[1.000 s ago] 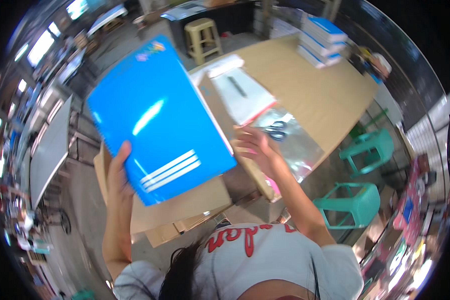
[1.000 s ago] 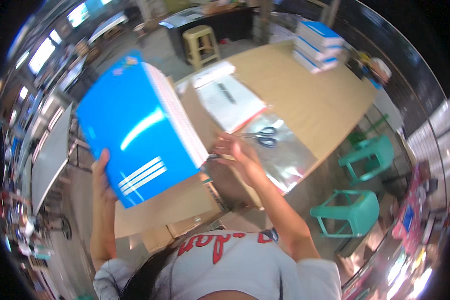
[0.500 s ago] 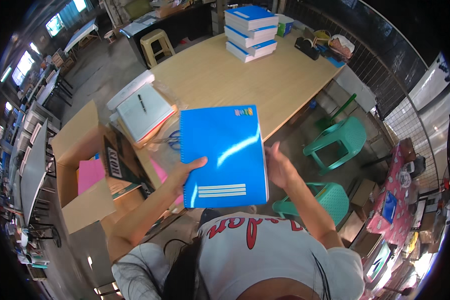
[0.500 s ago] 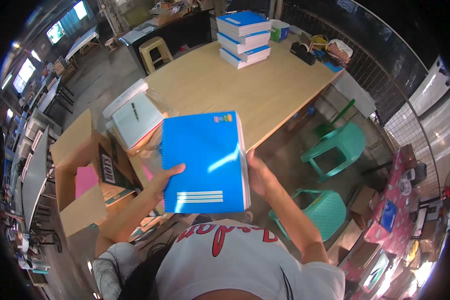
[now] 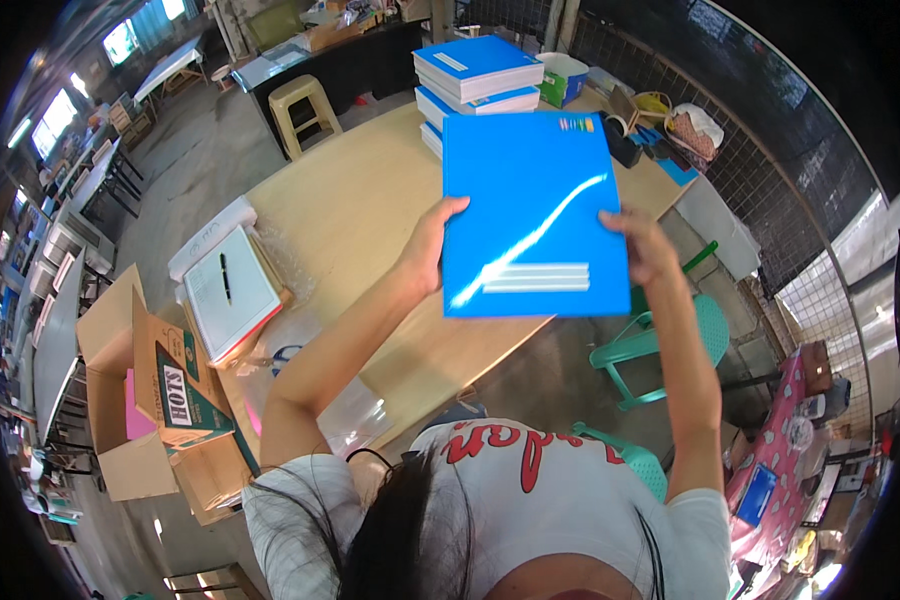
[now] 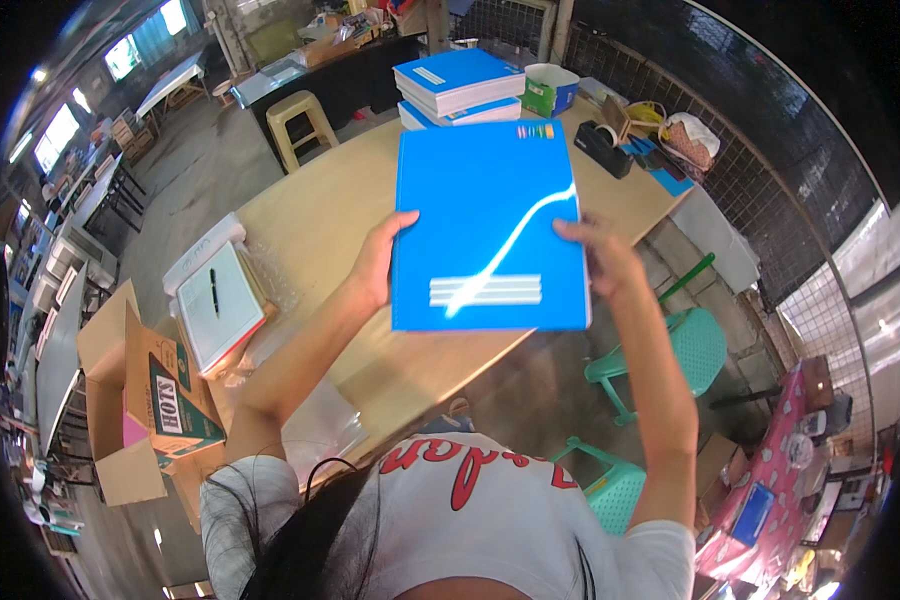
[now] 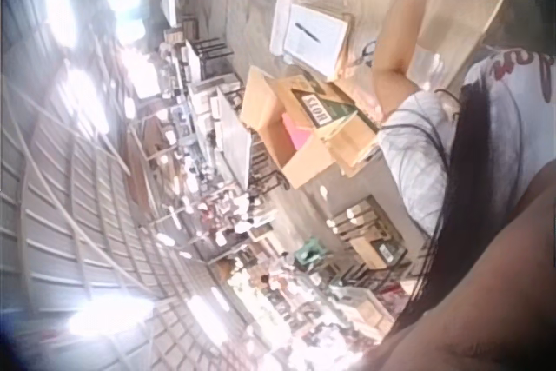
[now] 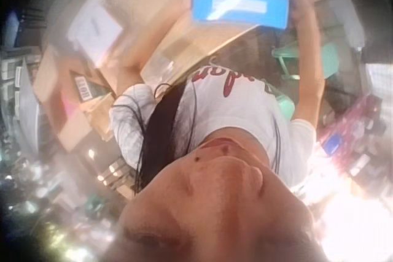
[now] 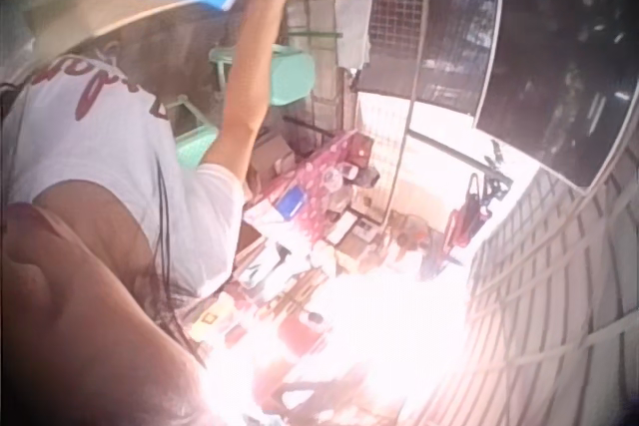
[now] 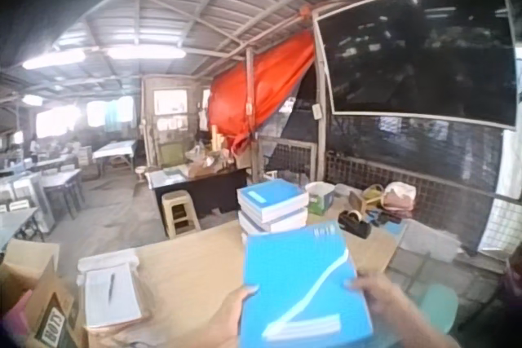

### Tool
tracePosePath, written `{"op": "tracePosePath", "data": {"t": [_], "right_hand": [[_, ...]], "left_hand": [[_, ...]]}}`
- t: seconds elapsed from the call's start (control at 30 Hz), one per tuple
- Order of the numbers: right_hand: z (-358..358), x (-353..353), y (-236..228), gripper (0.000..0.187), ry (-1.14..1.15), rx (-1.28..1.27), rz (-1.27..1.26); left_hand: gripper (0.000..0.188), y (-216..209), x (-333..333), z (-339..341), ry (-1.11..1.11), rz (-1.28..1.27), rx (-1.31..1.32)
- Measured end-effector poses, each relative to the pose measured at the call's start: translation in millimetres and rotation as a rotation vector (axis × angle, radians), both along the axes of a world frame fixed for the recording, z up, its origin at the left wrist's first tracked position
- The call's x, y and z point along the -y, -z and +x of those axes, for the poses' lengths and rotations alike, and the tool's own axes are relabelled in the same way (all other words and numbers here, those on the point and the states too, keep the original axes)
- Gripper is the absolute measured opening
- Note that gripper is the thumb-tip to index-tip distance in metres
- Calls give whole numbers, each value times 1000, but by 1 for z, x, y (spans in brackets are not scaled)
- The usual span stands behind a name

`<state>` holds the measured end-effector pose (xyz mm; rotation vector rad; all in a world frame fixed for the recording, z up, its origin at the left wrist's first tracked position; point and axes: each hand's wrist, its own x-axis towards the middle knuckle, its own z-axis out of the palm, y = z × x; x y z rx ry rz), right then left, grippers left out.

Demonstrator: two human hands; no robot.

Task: The person wraps individual notebooks in plastic sleeves, cuts open a cardboard box using shears, and places the notebooks into the box alongside other supplies.

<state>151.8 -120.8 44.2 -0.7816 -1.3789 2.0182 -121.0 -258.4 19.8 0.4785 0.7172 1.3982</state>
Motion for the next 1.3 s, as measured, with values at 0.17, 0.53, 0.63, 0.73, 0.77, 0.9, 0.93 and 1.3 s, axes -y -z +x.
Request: {"op": "tracePosePath", "data": {"t": [0.17,0.53,0.63,0.73,0.77,0.9,0.93,1.3], "right_hand": [[-43,-156,-87,55,-67,64,24],[-206,-492,-130,84,-103,18,339],[-258,-493,-103,82,-64,-67,399],[-271,-519,-82,81,-194,-107,311],[-274,-527,-77,82,-242,-124,258],[-272,-547,-51,71,-224,127,406],[-277,-551,-42,71,-233,126,400],[-225,-474,-40,41,577,-174,1168]], "left_hand": [[56,-50,-134,-31,-195,89,-195],[47,-125,-379,-129,-623,13,-500],[47,-111,-398,-159,-767,-146,-559],[50,-96,-419,-168,-782,-212,-603],[50,-92,-426,-168,-792,-221,-607],[55,-73,-445,-171,-740,-264,-720],[69,-59,-454,-169,-855,-531,-1073],[92,2,-297,-121,-1436,-236,-1645]]}}
